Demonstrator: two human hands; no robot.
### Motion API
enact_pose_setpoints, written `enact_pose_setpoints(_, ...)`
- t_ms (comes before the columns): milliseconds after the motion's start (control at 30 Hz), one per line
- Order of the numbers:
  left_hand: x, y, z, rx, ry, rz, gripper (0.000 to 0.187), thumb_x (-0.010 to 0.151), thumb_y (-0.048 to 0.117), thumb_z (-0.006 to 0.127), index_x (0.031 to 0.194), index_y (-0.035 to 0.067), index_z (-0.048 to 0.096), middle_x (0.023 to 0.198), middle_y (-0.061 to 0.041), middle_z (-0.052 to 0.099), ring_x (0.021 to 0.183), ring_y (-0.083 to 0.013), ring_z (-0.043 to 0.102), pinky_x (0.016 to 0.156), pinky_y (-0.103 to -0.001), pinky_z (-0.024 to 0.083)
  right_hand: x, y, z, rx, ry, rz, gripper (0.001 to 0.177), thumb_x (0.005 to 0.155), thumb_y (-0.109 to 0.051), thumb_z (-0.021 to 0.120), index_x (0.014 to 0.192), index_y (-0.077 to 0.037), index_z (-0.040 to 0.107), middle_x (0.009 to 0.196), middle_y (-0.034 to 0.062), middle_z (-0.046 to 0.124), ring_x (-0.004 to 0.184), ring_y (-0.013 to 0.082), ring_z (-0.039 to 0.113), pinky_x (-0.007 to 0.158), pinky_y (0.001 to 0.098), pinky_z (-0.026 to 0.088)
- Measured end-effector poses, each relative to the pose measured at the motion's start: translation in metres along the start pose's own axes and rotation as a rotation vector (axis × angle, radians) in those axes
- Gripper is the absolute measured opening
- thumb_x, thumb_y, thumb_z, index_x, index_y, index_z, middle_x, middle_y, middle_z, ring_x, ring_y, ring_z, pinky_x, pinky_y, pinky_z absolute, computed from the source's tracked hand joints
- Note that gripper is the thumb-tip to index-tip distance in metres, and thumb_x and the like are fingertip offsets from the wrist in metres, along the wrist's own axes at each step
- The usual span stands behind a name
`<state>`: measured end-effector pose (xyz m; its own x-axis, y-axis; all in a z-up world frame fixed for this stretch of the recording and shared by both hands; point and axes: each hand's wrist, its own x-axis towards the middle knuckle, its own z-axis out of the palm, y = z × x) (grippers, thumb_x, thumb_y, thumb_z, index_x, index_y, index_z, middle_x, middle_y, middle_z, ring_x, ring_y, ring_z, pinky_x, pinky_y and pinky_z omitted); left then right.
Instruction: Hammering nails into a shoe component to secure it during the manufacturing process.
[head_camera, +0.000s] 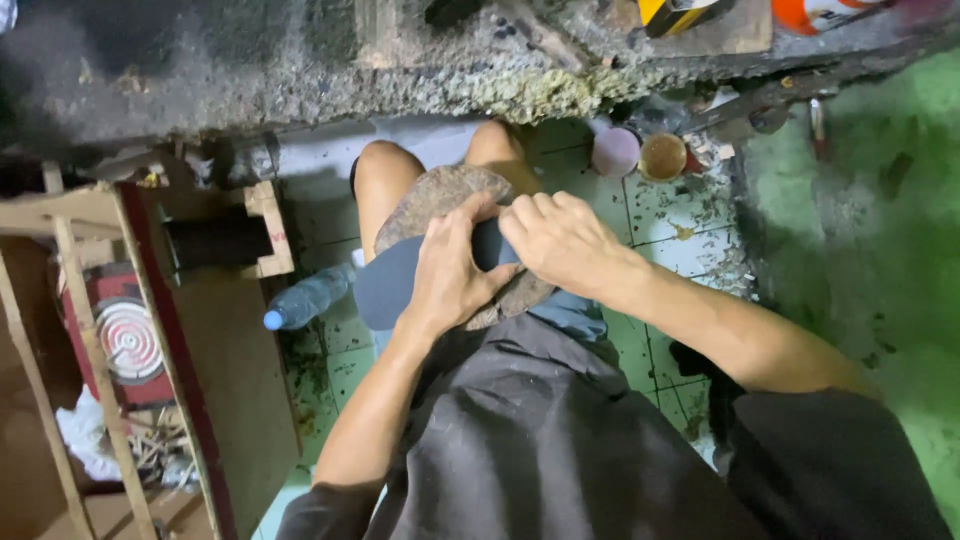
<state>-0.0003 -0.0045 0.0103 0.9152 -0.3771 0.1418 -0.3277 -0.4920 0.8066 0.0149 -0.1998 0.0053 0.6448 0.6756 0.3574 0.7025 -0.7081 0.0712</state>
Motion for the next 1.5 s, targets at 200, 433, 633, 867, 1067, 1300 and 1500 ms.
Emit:
enact_pose_setpoints(200,0.002,-0.003,0.001,0.018,-0.004,-0.024,0.092,0.065,0.021,0.089,0.143,0.004,0.043,0.124,-0.011,0.067,0.114,-0.0321,0.063,0.102,-0.041,0.042,0.022,0.019,-0.027,0.025,-0.069,0.013,0.013,0.095,-0.027,0.06,0.091,-0.017,0.055,0.078,-0.0024,0.052,0.071,0.019,0.061,0.06,0.0312,0.046)
enact_pose_setpoints(433,-0.002,0.001,-0.002,0.023,-0.075,0.009,0.081,0.086,0.034,0.076,0.149,0.008,0.033,0.132,-0.012,0.064,0.118,-0.0352,0.06,0.095,-0.045,0.04,0.1,0.126,0.031,0.286,-0.209,0.62,0.045,0.108,-0.04,0.052,0.119,0.002,0.061,0.117,0.0229,0.049,0.101,0.0376,0.05,0.083,0.0534,0.042)
enact_pose_setpoints(633,0.0,-0.001,0.0,0.016,-0.039,-0.015,0.09,0.083,0.032,0.08,0.152,0.007,0.028,0.133,-0.011,0.065,0.118,-0.0351,0.061,0.095,-0.045,0.044,0.112,0.114,0.017,0.533,-0.319,0.834,0.034,0.107,-0.029,0.051,0.123,0.001,0.053,0.094,0.0078,0.056,0.076,0.0207,0.05,0.067,0.0374,0.04)
enact_pose_setpoints(867,-0.002,-0.01,0.006,-0.055,0.064,-0.015,0.109,0.064,0.016,0.09,0.155,0.006,0.031,0.126,-0.007,0.068,0.119,-0.0285,0.063,0.103,-0.04,0.044,-0.011,0.023,-0.083,0.678,-0.265,0.797,0.032,0.103,-0.03,0.046,0.122,-0.004,0.051,0.069,0.0064,0.057,0.053,0.0225,0.055,0.044,0.0378,0.042)
enact_pose_setpoints(1067,0.0,-0.002,0.003,-0.074,0.064,-0.039,0.109,0.066,0.009,0.089,0.158,0.008,0.029,0.125,-0.009,0.069,0.119,-0.0307,0.063,0.102,-0.04,0.044,-0.072,-0.026,-0.052,0.607,-0.159,0.804,0.032,0.093,-0.035,0.061,0.087,-0.004,0.053,0.061,0.0198,0.063,0.061,0.0412,0.066,0.047,0.0504,0.044)
enact_pose_setpoints(1300,-0.001,0.001,0.003,-0.054,0.055,-0.066,0.109,0.067,0.012,0.089,0.157,0.009,0.028,0.123,-0.009,0.07,0.119,-0.0307,0.063,0.101,-0.041,0.044,-0.076,-0.031,-0.058,0.49,-0.054,0.818,0.026,0.094,-0.043,0.064,0.097,-0.017,0.065,0.054,0.0063,0.061,0.054,0.0323,0.066,0.047,0.0387,0.047)
enact_pose_setpoints(1500,0.005,-0.001,0.002,-0.041,0.027,-0.08,0.114,0.064,0.015,0.091,0.158,0.01,0.028,0.122,-0.008,0.071,0.118,-0.0305,0.064,0.098,-0.04,0.044,-0.073,-0.023,-0.075,0.601,-0.068,0.875,0.038,0.101,-0.043,0.06,0.089,-0.007,0.06,0.056,0.0116,0.061,0.05,0.0314,0.064,0.045,0.0394,0.046)
